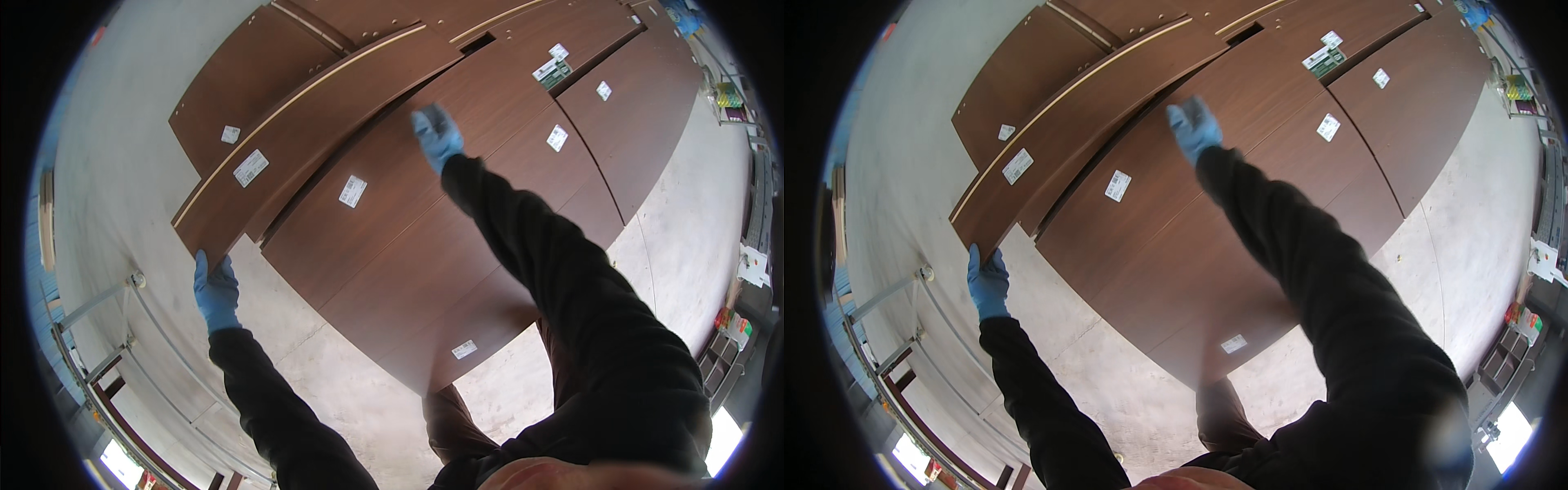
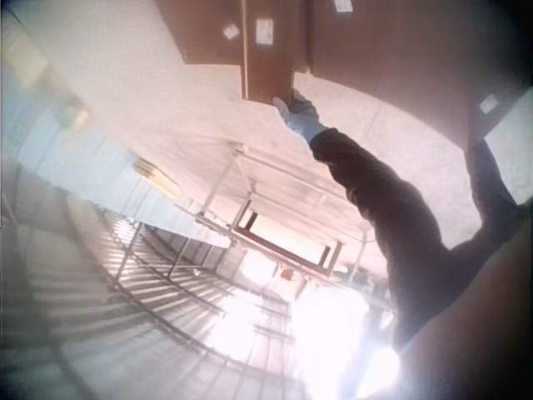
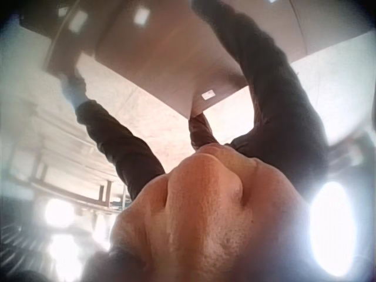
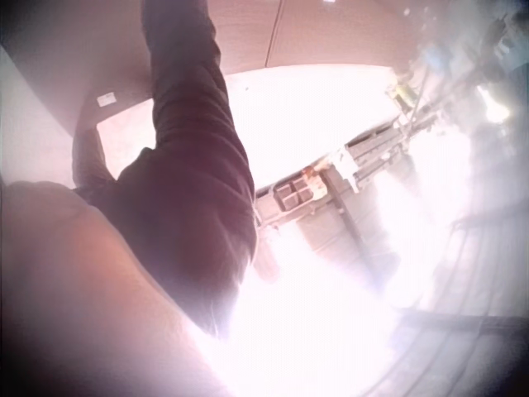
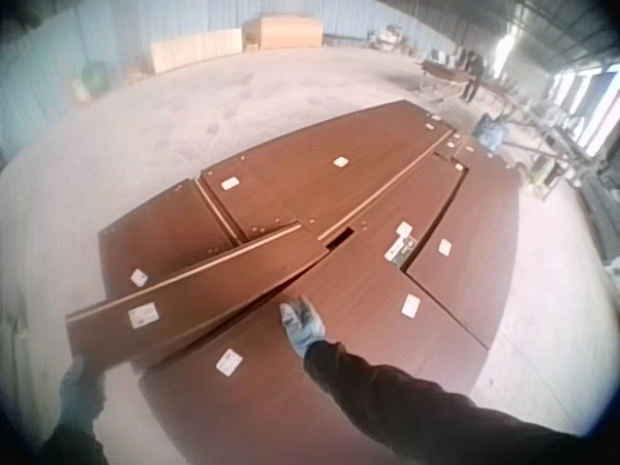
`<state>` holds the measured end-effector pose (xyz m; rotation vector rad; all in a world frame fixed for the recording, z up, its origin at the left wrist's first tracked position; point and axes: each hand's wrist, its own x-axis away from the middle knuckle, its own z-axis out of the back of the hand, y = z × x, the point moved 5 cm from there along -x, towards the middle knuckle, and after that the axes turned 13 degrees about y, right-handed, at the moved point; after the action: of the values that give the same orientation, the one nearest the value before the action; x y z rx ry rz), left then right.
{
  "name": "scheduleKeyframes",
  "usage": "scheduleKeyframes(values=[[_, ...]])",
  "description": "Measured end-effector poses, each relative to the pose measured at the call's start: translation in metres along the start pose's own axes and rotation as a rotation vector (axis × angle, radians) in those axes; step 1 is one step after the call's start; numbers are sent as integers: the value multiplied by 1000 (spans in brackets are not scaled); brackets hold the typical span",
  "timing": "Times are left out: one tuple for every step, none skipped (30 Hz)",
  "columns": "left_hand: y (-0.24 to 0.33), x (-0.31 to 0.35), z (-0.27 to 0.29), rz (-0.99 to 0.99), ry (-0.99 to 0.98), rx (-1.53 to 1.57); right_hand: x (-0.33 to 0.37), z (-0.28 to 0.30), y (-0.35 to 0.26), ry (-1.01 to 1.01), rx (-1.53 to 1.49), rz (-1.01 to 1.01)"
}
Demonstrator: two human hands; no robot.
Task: The person scrapes a brown panel, then wipes it with a cloth and liquid. The person stacks the cleaned panel with others on the floor, then repeats the wiping process on another panel and stacks it.
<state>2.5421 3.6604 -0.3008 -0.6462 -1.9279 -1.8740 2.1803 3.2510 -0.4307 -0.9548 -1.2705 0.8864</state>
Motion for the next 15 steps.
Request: scheduleKeyframes(values=[[11, 16, -7, 0, -52, 33, 19, -9, 0, -48, -279, -191], [22, 35, -10, -25, -69, 33, 33, -18, -5, -263, -164, -370], [38, 53, -14, -73, -92, 25, 50, -31, -15, -336, -294, -587], [54, 69, -20, -120, -55, -3, 70, -49, -32, -446, -472, -794], [70, 87, -31, -220, -106, -72, 82, -60, -49, -448, -502, -851], [82, 110, -36, -328, -91, -137, 96, -72, -75, -501, -576, -876], [92, 133, -40, -424, -61, -191, 108, -80, -98, -522, -627, -910], [104, 161, -40, -457, -93, -190, 121, -80, -116, -470, -552, -886], [118, 192, -37, -488, -193, -139, 134, -70, -128, -338, -423, -894], [129, 217, -27, -460, -159, -83, 149, -61, -147, -403, -466, -864], [142, 244, -17, -466, -277, 10, 167, -46, -160, -408, -459, -880], [151, 262, 2, -474, -127, -44, 180, -32, -178, -492, -520, -857], [162, 283, 21, -549, -84, -102, 197, -15, -194, -545, -552, -865], [168, 310, 40, -847, 36, -414, 212, 8, -209, -585, -590, -856], [161, 337, 65, -890, 86, -500, 227, 36, -223, -648, -651, -842]])
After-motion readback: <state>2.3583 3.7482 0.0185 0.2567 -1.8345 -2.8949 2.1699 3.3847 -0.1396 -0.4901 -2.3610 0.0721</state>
